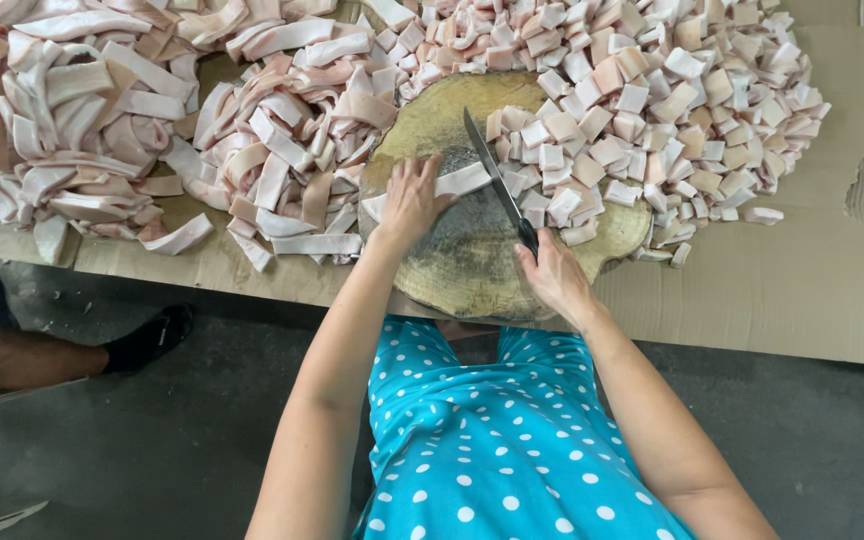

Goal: The person cuts strips of pork fat into small cubes using a knife on a round wooden cutting board. They repeatedly pick up a large strip of fat, cut it into smaller pieces, and then use the knife to sharpen it against a sharpening rod before continuing to cut the fat.

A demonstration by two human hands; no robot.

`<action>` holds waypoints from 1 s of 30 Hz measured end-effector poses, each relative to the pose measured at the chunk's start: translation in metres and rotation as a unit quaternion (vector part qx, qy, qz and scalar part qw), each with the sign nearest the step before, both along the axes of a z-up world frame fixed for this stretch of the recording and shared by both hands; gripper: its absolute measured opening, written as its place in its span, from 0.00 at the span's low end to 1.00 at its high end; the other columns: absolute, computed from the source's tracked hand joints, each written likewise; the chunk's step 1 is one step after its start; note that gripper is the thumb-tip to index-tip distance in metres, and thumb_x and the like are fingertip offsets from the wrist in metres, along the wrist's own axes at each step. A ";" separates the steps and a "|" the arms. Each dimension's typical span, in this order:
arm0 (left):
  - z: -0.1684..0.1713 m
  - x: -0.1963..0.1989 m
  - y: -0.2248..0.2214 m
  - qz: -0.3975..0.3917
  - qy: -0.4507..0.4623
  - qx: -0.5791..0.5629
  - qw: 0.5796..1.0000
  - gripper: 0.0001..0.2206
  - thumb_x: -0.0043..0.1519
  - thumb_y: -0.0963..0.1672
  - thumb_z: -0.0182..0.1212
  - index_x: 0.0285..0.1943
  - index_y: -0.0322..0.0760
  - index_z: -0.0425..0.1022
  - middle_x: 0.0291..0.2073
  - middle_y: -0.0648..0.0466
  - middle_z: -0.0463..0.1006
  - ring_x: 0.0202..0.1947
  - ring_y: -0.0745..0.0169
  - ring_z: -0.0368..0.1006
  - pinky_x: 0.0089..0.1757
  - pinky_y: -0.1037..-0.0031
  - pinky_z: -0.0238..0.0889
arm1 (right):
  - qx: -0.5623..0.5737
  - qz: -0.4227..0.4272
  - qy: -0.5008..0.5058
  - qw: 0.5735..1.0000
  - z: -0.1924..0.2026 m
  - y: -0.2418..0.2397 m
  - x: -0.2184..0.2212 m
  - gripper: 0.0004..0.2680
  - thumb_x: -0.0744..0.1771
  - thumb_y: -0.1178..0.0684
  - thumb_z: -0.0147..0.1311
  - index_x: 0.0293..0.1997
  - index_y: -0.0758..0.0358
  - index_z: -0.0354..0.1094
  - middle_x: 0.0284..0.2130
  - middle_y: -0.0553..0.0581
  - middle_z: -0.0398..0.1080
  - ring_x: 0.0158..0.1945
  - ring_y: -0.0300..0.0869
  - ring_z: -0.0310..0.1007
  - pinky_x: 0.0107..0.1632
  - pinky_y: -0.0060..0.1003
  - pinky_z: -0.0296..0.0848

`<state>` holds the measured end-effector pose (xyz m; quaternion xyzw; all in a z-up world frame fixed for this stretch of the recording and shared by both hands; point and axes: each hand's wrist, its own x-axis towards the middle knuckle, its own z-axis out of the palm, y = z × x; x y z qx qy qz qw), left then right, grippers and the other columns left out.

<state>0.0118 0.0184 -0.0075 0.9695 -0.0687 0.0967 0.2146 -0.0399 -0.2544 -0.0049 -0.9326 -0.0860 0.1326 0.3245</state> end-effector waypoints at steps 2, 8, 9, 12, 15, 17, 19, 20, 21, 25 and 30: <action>-0.009 -0.010 0.006 -0.004 0.005 0.036 0.999 0.29 0.58 0.51 0.71 0.66 0.40 0.67 0.55 0.41 0.70 0.56 0.38 0.65 0.53 0.50 0.62 | 0.005 0.001 0.005 1.000 0.002 0.000 -0.002 0.17 0.70 0.40 0.46 0.53 0.68 0.61 0.33 0.79 0.74 0.40 0.73 0.74 0.44 0.64 0.71; 0.000 -0.025 0.017 0.018 0.065 0.077 0.995 0.22 0.60 0.48 0.68 0.63 0.44 0.73 0.54 0.45 0.73 0.56 0.44 0.68 0.51 0.53 0.63 | -0.007 -0.017 0.025 1.000 0.011 0.000 -0.004 0.18 0.71 0.38 0.43 0.53 0.66 0.61 0.31 0.78 0.74 0.39 0.73 0.75 0.42 0.63 0.72; 0.000 -0.025 0.018 0.027 0.060 0.083 0.994 0.23 0.57 0.48 0.70 0.62 0.43 0.74 0.54 0.46 0.73 0.56 0.44 0.68 0.52 0.53 0.62 | 0.005 -0.024 0.016 1.000 0.013 0.000 -0.004 0.18 0.71 0.38 0.43 0.52 0.66 0.62 0.31 0.78 0.74 0.39 0.73 0.75 0.41 0.63 0.73; -0.005 -0.005 0.002 0.018 0.043 0.063 0.997 0.28 0.53 0.49 0.72 0.62 0.35 0.72 0.54 0.42 0.72 0.54 0.42 0.67 0.50 0.52 0.61 | 0.008 -0.032 0.022 0.999 0.017 0.004 -0.006 0.18 0.72 0.38 0.42 0.53 0.66 0.62 0.30 0.78 0.74 0.39 0.73 0.75 0.40 0.63 0.73; -0.013 0.008 -0.024 -0.005 -0.030 0.043 0.999 0.33 0.50 0.51 0.74 0.61 0.30 0.71 0.52 0.40 0.72 0.53 0.38 0.66 0.50 0.50 0.60 | 0.013 -0.028 0.011 0.999 0.028 0.007 -0.009 0.18 0.72 0.37 0.42 0.52 0.66 0.62 0.31 0.77 0.74 0.39 0.73 0.75 0.40 0.63 0.73; -0.012 0.010 -0.025 -0.004 0.007 0.048 0.999 0.27 0.54 0.49 0.72 0.60 0.34 0.73 0.53 0.44 0.74 0.55 0.42 0.67 0.52 0.52 0.61 | 0.022 -0.051 0.090 0.994 0.036 0.006 -0.009 0.18 0.71 0.38 0.41 0.53 0.65 0.60 0.30 0.76 0.74 0.35 0.72 0.78 0.38 0.62 0.76; -0.011 0.009 -0.025 -0.002 0.046 0.054 0.997 0.21 0.58 0.48 0.70 0.59 0.39 0.74 0.54 0.49 0.75 0.57 0.46 0.68 0.54 0.55 0.62 | 0.032 -0.071 0.169 0.982 0.036 0.005 -0.010 0.18 0.70 0.38 0.40 0.54 0.64 0.59 0.28 0.75 0.74 0.32 0.71 0.80 0.37 0.61 0.78; -0.010 0.008 -0.021 -0.008 0.033 0.051 0.998 0.21 0.58 0.47 0.70 0.59 0.39 0.74 0.54 0.49 0.75 0.56 0.46 0.68 0.53 0.55 0.62 | 0.026 -0.043 0.097 0.994 0.031 0.005 -0.010 0.17 0.71 0.39 0.42 0.54 0.64 0.60 0.28 0.75 0.74 0.35 0.71 0.78 0.38 0.62 0.76; -0.008 0.009 -0.018 -0.014 0.019 0.050 0.998 0.22 0.57 0.47 0.70 0.59 0.39 0.74 0.54 0.50 0.75 0.55 0.46 0.68 0.53 0.56 0.62 | 0.022 -0.014 0.022 0.999 0.026 0.005 -0.009 0.16 0.71 0.39 0.44 0.53 0.64 0.62 0.28 0.75 0.74 0.37 0.71 0.76 0.39 0.63 0.73; 0.000 -0.006 -0.014 0.004 0.009 0.035 0.999 0.21 0.56 0.47 0.70 0.58 0.39 0.75 0.52 0.50 0.75 0.55 0.45 0.68 0.51 0.55 0.62 | 0.018 -0.001 0.029 0.999 0.007 0.003 -0.010 0.16 0.71 0.40 0.44 0.55 0.63 0.60 0.27 0.75 0.74 0.37 0.71 0.76 0.39 0.62 0.74; 0.008 -0.010 -0.012 0.039 0.046 0.023 0.998 0.21 0.56 0.44 0.70 0.59 0.41 0.75 0.53 0.51 0.75 0.56 0.45 0.68 0.51 0.54 0.62 | 0.018 0.023 -0.015 0.999 0.012 -0.001 -0.007 0.16 0.71 0.40 0.44 0.56 0.63 0.60 0.29 0.76 0.74 0.36 0.72 0.75 0.36 0.62 0.74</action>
